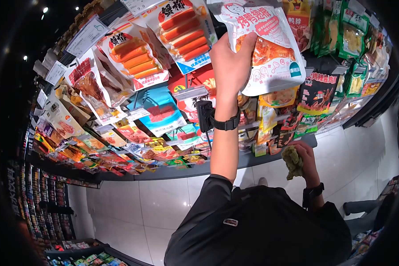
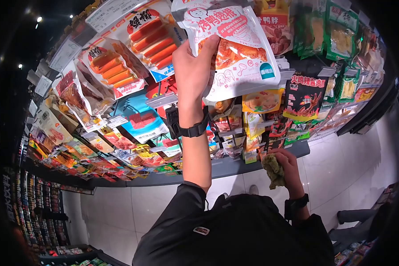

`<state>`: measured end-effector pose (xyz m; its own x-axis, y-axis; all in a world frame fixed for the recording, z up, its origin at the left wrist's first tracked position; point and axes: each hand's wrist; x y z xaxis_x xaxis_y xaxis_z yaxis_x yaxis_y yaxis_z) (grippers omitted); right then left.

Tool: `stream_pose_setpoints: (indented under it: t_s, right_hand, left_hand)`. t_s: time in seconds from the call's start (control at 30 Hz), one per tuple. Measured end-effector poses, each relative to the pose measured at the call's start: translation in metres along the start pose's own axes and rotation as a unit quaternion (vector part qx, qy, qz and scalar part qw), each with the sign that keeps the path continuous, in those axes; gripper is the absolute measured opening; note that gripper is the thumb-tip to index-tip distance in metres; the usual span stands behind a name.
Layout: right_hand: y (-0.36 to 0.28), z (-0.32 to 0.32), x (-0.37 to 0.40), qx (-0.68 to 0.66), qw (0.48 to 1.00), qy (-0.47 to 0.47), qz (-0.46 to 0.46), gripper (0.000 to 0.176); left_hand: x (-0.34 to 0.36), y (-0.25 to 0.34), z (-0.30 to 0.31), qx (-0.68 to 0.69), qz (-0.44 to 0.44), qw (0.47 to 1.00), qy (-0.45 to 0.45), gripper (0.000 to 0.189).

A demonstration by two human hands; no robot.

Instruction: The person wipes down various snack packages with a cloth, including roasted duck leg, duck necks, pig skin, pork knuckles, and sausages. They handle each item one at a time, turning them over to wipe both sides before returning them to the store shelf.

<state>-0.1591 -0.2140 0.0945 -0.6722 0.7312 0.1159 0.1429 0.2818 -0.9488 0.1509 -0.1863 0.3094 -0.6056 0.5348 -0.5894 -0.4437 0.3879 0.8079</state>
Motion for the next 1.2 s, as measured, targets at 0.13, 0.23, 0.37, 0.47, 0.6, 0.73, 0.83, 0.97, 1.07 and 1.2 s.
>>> stream_pose_setpoints:
  t_s: [0.13,0.23,0.37,0.47,0.6,0.73,0.83,0.97,1.07,1.2]
  right_hand:
    - [0.003,-0.002,-0.002,-0.009,1.0,-0.014,-0.001,0.026]
    - [-0.001,-0.004,-0.001,-0.007,1.0,-0.023,-0.003,0.026]
    - [-0.004,-0.008,-0.001,-0.02,0.999,-0.03,-0.022,0.025]
    - [-0.001,-0.006,0.0,-0.007,0.999,-0.032,-0.015,0.025]
    - [0.003,-0.003,0.005,-0.011,0.999,-0.027,-0.03,0.025]
    - [0.01,0.004,0.008,-0.005,0.999,-0.01,-0.038,0.025]
    - [0.014,0.011,0.009,0.002,0.998,-0.016,-0.057,0.024]
    - [0.021,0.021,0.004,0.03,0.998,-0.035,-0.047,0.024]
    - [0.024,0.023,0.003,0.03,0.997,-0.035,-0.055,0.024]
    - [0.023,0.025,-0.001,0.038,0.996,-0.044,-0.064,0.024]
  left_hand:
    - [0.002,-0.002,0.001,0.05,-0.001,0.999,0.002,0.029]
    - [-0.001,0.001,0.003,0.016,-0.007,1.0,0.006,0.03]
    - [-0.022,-0.006,-0.002,-0.104,-0.059,0.99,0.07,0.033]
    - [-0.042,-0.024,-0.008,-0.219,-0.056,0.969,0.104,0.043]
    - [-0.052,-0.034,-0.016,-0.311,-0.049,0.937,0.15,0.049]
    - [-0.05,-0.027,-0.011,-0.361,-0.028,0.92,0.147,0.047]
    - [-0.044,-0.016,-0.009,-0.395,-0.032,0.906,0.147,0.043]
    - [-0.02,-0.005,-0.003,-0.44,-0.032,0.889,0.123,0.043]
    - [-0.016,-0.021,0.001,-0.473,0.008,0.876,0.093,0.043]
    - [-0.032,-0.033,0.003,-0.486,0.007,0.87,0.08,0.04]
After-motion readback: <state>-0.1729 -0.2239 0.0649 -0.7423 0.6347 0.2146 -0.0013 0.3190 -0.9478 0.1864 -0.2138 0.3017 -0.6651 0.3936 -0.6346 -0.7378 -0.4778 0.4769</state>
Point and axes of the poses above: each hand's wrist, its own x-axis away from the middle knuckle, its own z-axis out of the back of the hand, y = z × x, and after that the axes turned 4 degrees about -x, right-handed
